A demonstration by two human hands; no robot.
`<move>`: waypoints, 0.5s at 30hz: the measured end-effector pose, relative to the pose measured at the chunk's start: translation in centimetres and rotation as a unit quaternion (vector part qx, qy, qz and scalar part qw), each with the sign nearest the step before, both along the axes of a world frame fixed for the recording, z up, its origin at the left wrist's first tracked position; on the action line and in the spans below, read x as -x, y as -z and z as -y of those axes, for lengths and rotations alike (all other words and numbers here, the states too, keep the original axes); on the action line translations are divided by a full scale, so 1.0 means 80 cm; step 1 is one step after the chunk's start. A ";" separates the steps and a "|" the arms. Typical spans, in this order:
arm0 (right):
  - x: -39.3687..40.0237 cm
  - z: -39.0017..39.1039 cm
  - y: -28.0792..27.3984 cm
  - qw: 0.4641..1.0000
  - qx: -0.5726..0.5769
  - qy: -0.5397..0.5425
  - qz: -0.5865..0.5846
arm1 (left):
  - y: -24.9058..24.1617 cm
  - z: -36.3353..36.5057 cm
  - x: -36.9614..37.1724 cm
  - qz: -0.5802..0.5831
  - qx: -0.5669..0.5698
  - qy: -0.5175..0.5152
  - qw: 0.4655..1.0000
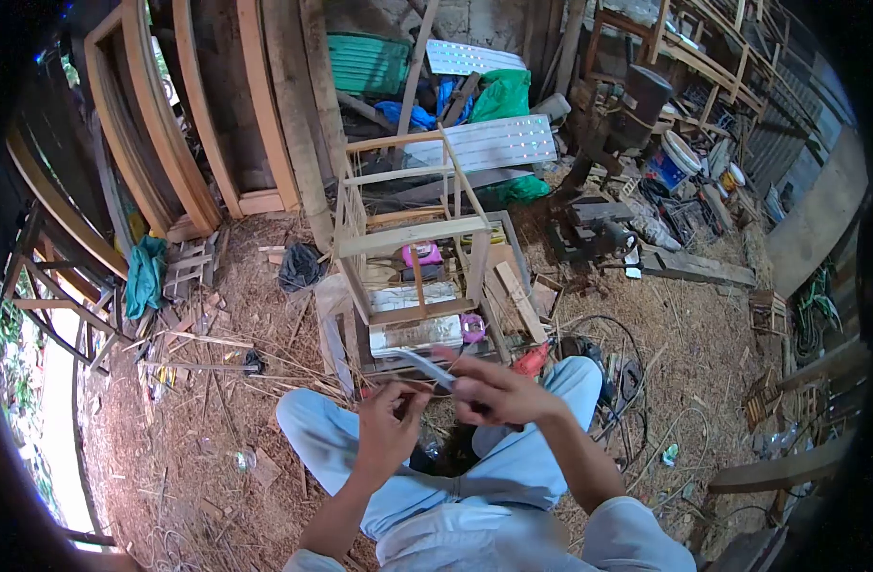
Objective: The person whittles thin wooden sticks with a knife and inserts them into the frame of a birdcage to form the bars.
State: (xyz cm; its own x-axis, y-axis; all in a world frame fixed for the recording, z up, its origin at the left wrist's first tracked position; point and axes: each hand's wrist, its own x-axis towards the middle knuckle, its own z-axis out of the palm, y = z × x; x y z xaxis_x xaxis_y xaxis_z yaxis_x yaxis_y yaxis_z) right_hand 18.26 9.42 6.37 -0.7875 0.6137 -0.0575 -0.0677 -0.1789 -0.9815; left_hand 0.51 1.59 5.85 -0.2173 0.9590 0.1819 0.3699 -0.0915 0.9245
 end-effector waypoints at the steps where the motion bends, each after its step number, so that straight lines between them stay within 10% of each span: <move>1: 0.010 0.002 0.000 0.999 0.039 -0.030 -0.002 | 0.012 -0.001 -0.001 0.045 0.020 0.014 0.999; 15: -0.045 -0.031 -0.021 0.989 0.114 0.013 0.092 | 0.032 0.027 0.016 0.103 0.055 0.076 0.990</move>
